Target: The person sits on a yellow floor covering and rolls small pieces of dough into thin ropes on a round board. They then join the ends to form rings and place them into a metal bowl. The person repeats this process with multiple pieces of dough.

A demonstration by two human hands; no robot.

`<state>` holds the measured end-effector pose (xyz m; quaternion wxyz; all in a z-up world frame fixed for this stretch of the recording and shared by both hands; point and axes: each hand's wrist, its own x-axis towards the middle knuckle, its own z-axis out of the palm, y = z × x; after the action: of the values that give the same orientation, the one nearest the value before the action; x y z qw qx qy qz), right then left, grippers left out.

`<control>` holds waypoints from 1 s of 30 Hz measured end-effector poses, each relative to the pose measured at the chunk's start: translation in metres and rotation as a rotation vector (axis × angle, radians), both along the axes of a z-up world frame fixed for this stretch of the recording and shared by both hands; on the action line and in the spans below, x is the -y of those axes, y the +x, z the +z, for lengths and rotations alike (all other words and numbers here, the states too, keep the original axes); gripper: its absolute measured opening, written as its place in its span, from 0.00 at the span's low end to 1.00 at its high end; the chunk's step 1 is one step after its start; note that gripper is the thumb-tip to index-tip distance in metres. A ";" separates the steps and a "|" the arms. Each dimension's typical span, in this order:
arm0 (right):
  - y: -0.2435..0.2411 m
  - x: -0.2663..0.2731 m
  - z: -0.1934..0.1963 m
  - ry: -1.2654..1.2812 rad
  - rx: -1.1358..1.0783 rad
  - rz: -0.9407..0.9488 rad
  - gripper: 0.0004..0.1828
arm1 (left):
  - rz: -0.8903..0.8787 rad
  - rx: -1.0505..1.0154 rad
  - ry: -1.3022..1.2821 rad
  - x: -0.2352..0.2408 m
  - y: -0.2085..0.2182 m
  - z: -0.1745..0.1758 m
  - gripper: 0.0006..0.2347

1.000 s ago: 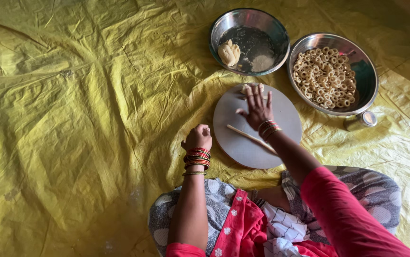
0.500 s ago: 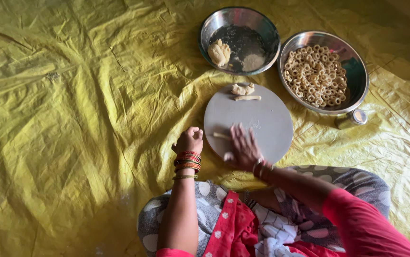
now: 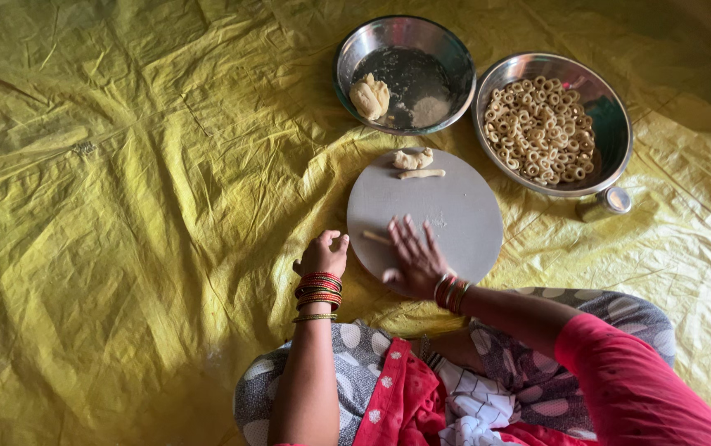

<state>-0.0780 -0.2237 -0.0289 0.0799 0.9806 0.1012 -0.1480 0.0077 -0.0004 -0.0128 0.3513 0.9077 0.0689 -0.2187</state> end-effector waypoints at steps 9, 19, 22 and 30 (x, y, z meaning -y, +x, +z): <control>0.087 0.123 0.002 0.236 0.367 -0.379 0.53 | -0.018 -0.022 0.005 -0.001 0.000 0.007 0.17; 0.061 0.094 -0.009 -0.307 0.102 -0.402 0.58 | -0.050 -0.036 0.028 0.001 -0.004 0.011 0.18; 0.018 0.051 -0.012 0.132 0.242 -0.266 0.57 | -0.054 -0.035 0.027 0.000 -0.005 0.012 0.18; 0.060 0.078 0.014 0.138 0.251 -0.585 0.57 | -0.091 -0.070 0.064 -0.002 -0.007 0.017 0.21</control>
<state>-0.0181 -0.3016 -0.0145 -0.0206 0.9817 -0.1857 -0.0354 0.0011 0.0014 0.0042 0.3091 0.9126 0.0470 -0.2635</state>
